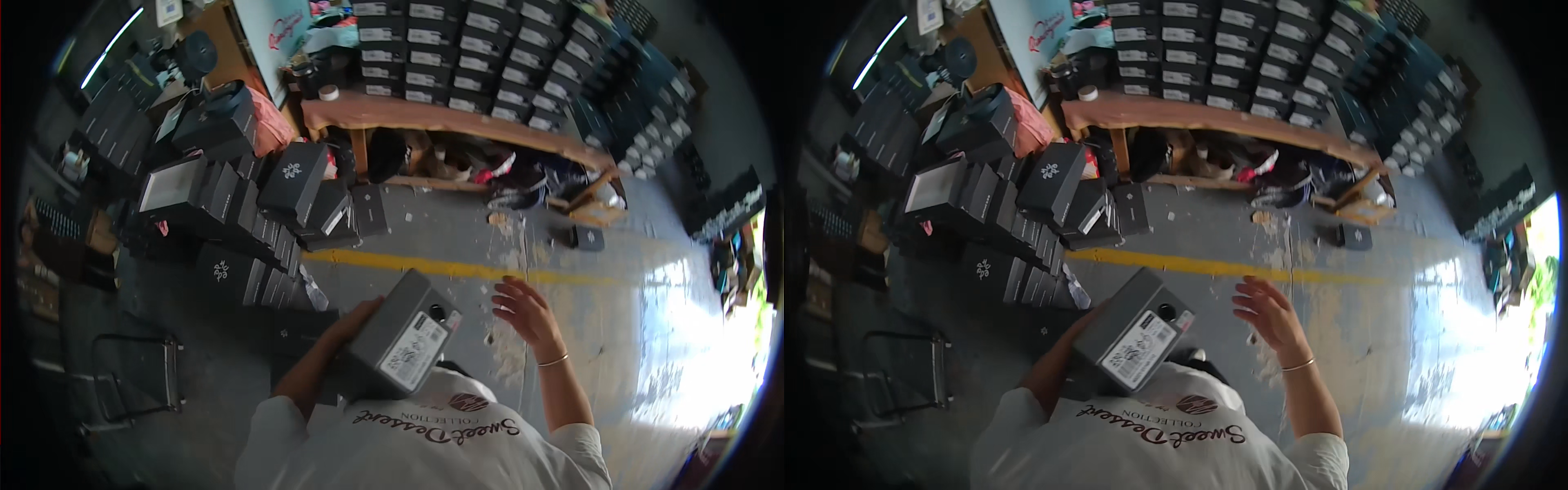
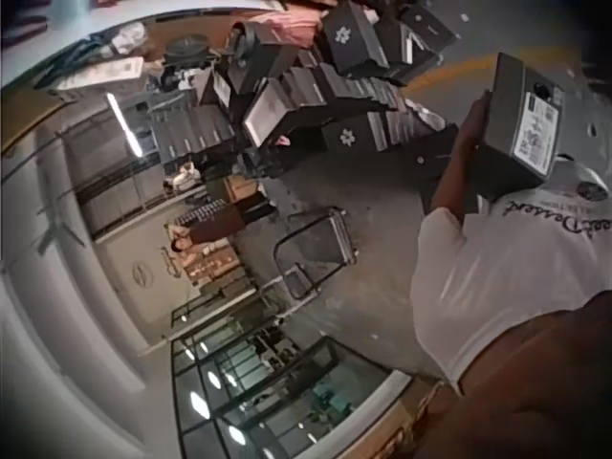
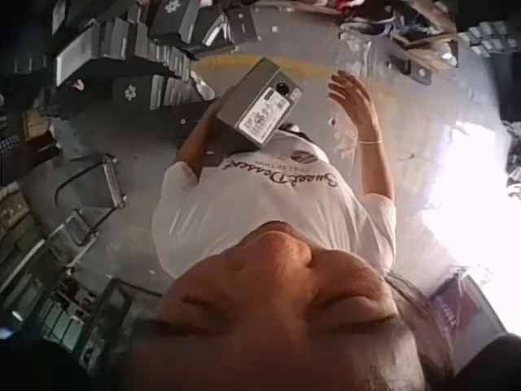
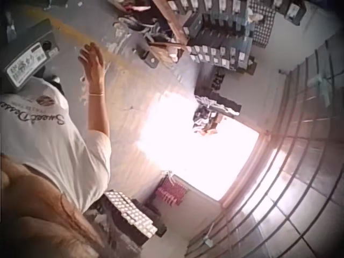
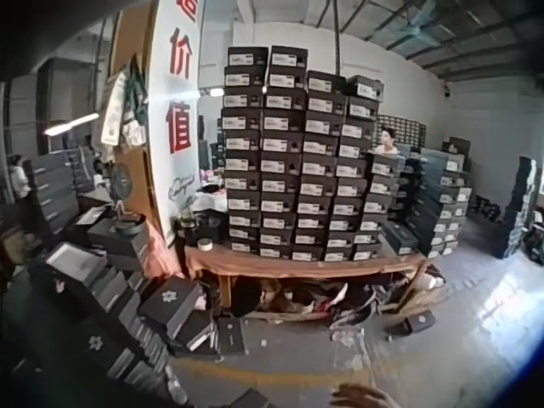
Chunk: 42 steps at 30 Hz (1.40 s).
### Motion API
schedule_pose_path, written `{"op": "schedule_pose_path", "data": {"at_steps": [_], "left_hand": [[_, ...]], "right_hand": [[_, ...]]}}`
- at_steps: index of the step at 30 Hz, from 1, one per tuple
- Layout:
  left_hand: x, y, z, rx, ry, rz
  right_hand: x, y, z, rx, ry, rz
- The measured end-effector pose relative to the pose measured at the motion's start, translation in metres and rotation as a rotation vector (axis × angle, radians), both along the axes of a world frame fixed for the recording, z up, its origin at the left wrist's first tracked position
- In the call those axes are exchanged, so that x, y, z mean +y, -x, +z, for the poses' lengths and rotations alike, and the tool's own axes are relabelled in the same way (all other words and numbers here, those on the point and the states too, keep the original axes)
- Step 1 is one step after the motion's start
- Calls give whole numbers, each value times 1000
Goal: Inspecting, cleaning, and packing pairs of shoes into boxes at a factory workstation.
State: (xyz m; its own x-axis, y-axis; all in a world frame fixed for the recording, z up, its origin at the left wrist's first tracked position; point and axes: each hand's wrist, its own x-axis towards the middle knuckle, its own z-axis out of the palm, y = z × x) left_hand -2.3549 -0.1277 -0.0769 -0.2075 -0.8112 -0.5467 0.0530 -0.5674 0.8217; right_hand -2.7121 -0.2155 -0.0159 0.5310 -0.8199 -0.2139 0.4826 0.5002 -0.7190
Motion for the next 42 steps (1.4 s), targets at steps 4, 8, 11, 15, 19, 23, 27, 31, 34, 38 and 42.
{"op": "schedule_pose_path", "data": {"at_steps": [4, 8, 11, 15, 19, 23, 27, 31, 34, 38, 42], "left_hand": [[-17, -34, -5, 29, -47, 240], [-79, -77, -20, 54, -51, 379], [-154, -123, -26, 72, 2, 398], [-231, -171, -14, 85, 40, 394], [-265, -218, 10, 72, 27, 499], [-330, -270, 5, 70, 40, 549], [-419, -351, -9, 2, 116, 686], [-521, -443, -32, -119, 174, 842], [-590, -519, -69, -238, 160, 979], [-662, -600, -112, -398, 112, 1106], [-710, -656, -140, -546, 48, 1188]], "right_hand": [[-130, -77, 1, 94, 60, 215], [-239, -192, 23, 66, 201, 403], [-323, -280, 49, 81, 295, 478], [-429, -396, 85, 56, 317, 491], [-536, -532, 117, 99, 421, 370], [-675, -650, 101, 302, 452, 150], [-800, -756, 78, 442, 612, 48], [-956, -819, 38, 868, 1101, -334], [-1001, -847, 8, 1261, 1163, -337], [-1032, -860, 2, 1478, 1390, -189], [-1076, -887, -12, 1655, 1562, -83]]}}
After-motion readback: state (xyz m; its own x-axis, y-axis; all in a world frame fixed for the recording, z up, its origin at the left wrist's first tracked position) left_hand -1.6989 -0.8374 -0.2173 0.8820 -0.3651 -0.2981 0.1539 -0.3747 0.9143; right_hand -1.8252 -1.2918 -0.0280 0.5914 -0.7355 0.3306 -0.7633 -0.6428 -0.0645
